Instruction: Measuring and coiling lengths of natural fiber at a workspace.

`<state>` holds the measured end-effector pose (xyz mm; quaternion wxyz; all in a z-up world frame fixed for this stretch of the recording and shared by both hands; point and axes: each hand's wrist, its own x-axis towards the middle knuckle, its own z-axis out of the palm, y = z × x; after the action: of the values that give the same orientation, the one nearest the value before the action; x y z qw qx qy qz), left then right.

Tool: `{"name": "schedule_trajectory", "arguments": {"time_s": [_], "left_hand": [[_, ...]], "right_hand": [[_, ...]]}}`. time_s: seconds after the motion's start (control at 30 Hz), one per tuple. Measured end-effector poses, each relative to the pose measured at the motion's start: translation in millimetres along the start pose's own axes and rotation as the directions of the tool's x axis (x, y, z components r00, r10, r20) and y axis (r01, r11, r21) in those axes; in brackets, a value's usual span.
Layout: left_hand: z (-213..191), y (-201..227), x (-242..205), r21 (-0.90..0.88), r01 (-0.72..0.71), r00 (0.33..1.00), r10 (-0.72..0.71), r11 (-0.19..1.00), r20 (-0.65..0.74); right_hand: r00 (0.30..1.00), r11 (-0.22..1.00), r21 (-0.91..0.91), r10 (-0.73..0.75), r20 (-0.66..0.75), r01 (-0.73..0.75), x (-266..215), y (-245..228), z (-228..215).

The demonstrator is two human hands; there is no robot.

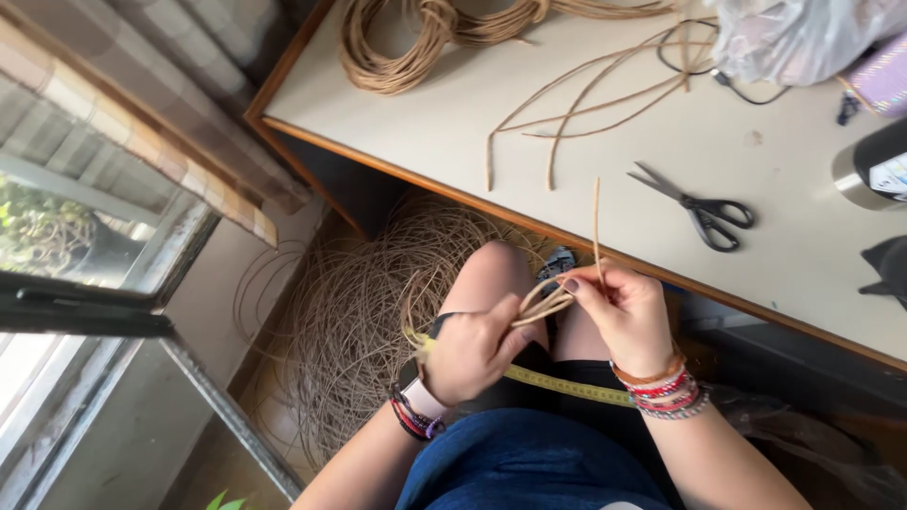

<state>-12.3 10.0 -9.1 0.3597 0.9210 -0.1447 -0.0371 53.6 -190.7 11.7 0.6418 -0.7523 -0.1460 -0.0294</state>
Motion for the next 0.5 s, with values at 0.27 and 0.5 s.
{"name": "schedule_trajectory", "arguments": {"time_s": [0.27,0.5], "left_hand": [[-28.2,-25.7,-1.3,0.265,0.226,0.956,-0.161,0.937,-0.247],[-28.0,-31.3,3.6,0.235,0.102,0.875,0.025,0.967,-0.484]], "right_hand": [[0.974,0.942,-0.265,-0.223,-0.042,0.204,23.1,37.5,47.0],[0.996,0.996,-0.039,-0.075,0.050,0.077,34.2,42.3,83.6]]}}
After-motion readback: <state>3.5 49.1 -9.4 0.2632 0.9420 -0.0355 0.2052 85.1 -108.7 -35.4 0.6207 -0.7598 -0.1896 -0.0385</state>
